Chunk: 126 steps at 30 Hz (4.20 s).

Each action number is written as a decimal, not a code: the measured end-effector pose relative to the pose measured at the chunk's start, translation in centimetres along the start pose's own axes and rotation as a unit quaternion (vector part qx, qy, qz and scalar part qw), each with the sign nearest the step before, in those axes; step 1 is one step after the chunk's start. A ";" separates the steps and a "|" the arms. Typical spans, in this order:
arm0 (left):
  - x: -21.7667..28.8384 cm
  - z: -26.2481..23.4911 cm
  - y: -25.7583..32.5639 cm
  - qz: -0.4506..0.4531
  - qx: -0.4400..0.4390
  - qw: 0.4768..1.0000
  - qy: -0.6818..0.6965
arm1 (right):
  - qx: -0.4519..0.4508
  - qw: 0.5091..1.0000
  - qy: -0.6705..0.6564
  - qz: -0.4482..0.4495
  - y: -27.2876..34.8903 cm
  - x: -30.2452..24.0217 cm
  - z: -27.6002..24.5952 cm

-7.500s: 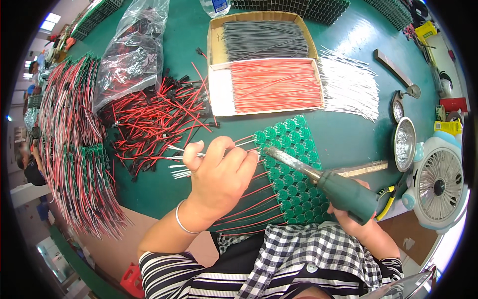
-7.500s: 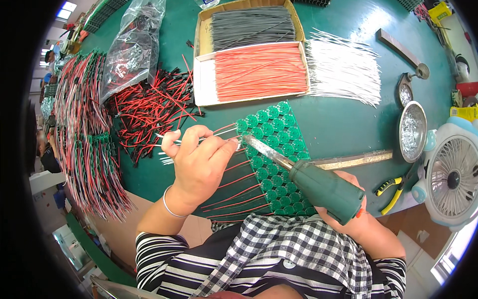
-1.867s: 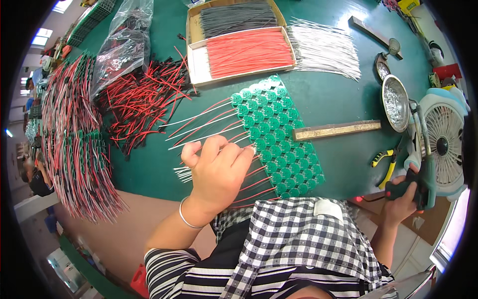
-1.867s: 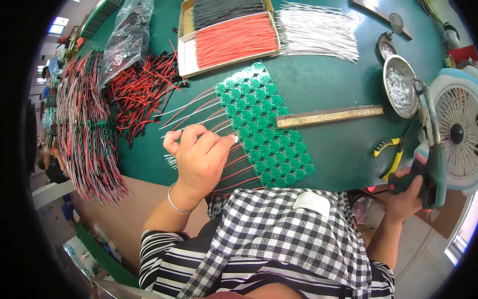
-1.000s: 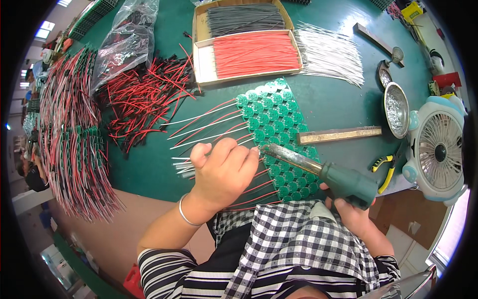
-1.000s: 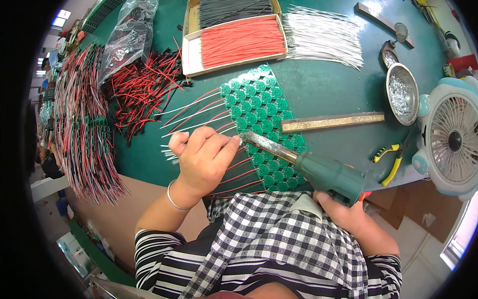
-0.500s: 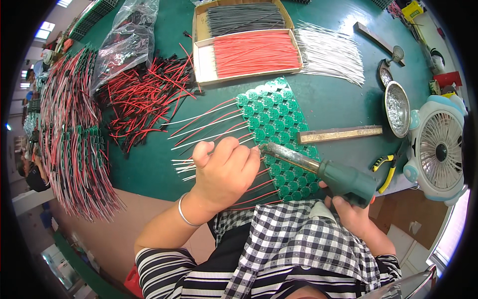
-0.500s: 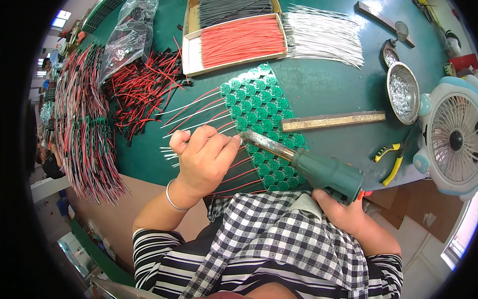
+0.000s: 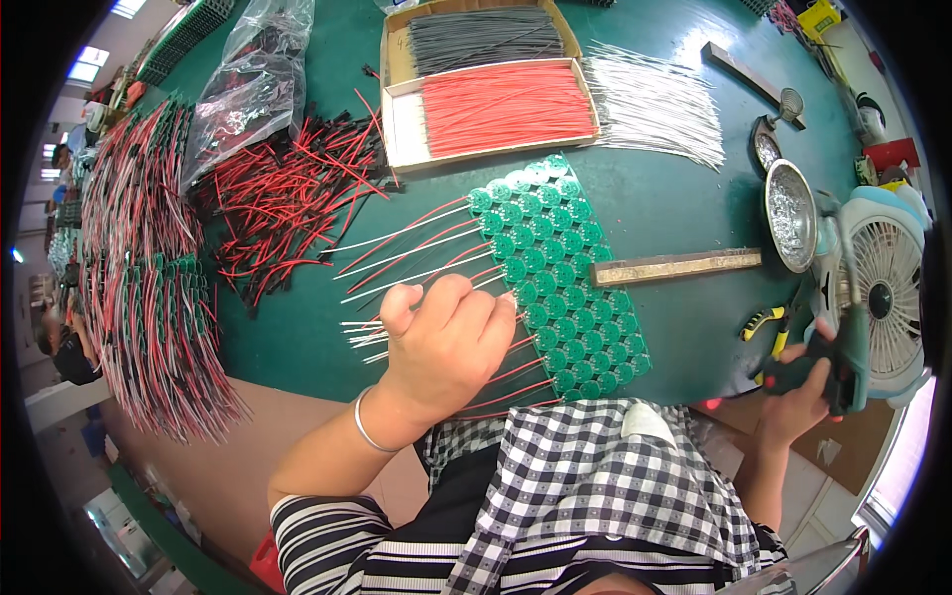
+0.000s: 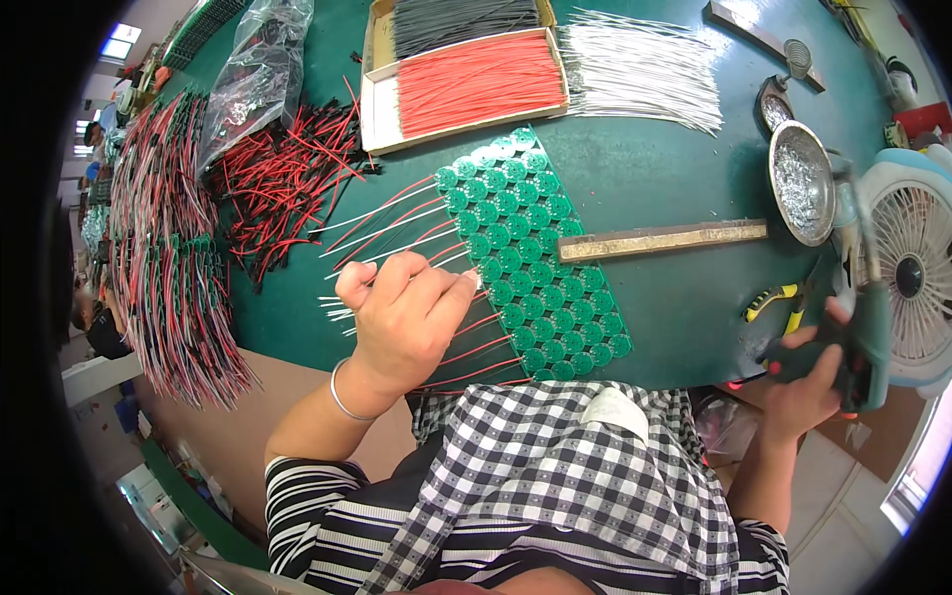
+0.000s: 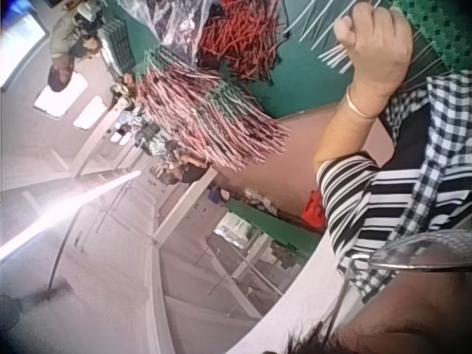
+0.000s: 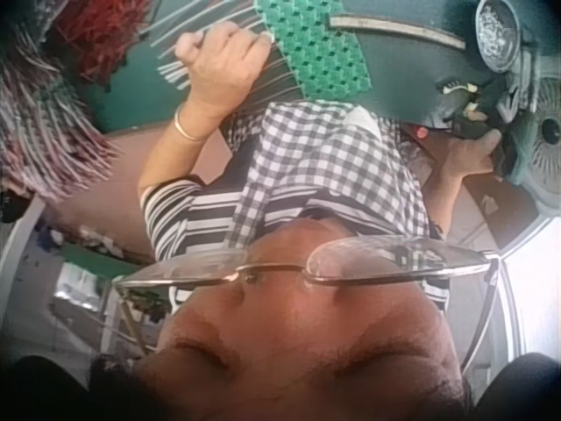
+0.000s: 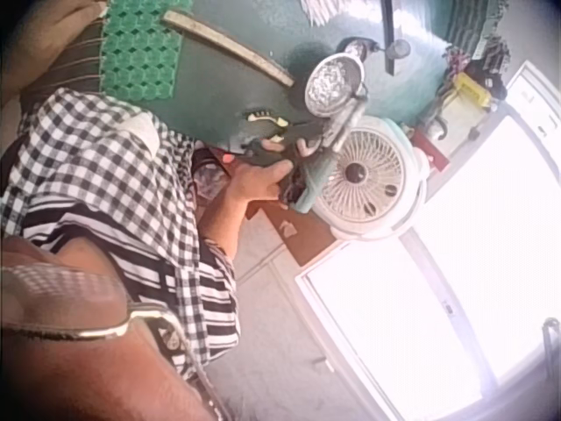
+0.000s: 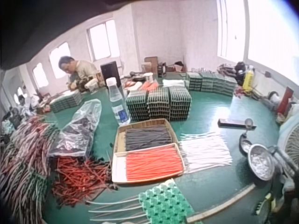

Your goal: Assembling LED light components by inserting wires and using a soldering or gluing tool.

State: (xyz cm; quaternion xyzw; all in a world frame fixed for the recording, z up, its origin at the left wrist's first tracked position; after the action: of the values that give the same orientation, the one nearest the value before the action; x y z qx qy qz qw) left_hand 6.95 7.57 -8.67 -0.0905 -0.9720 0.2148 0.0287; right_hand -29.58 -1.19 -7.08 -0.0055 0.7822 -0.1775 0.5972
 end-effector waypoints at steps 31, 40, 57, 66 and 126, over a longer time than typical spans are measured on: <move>1.7 -0.5 2.3 -0.074 0.032 0.996 0.028 | -0.515 0.843 0.102 -0.116 7.8 -3.3 8.9; 1.8 -0.5 2.3 -0.064 0.032 0.997 0.039 | -0.502 0.849 0.080 -0.141 8.0 -3.8 9.7; 1.6 -0.3 2.2 -0.062 0.037 0.996 0.042 | -0.496 0.852 0.087 -0.142 8.3 -3.6 9.7; 1.6 -0.4 2.0 -0.064 0.044 0.996 0.040 | -0.496 0.851 0.080 -0.152 8.2 -3.7 9.8; 3.1 -0.8 2.6 -0.045 0.048 0.997 0.042 | -0.540 0.828 0.101 -0.113 10.3 0.4 6.0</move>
State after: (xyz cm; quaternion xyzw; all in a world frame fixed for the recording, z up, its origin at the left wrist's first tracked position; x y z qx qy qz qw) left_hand 4.40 10.85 -9.01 -0.0538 -0.9615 0.2562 0.0833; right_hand -21.97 6.75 -11.76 -0.3978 0.8030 0.2077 0.3921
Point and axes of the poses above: each hand's wrist, its own y-axis away from the middle knuckle, its own z-axis out of the palm, x = y × z, the point moved 5 cm from there along -y, towards the middle knuckle, and after that the axes turned 1 degree about -x, right-handed, at the moved point
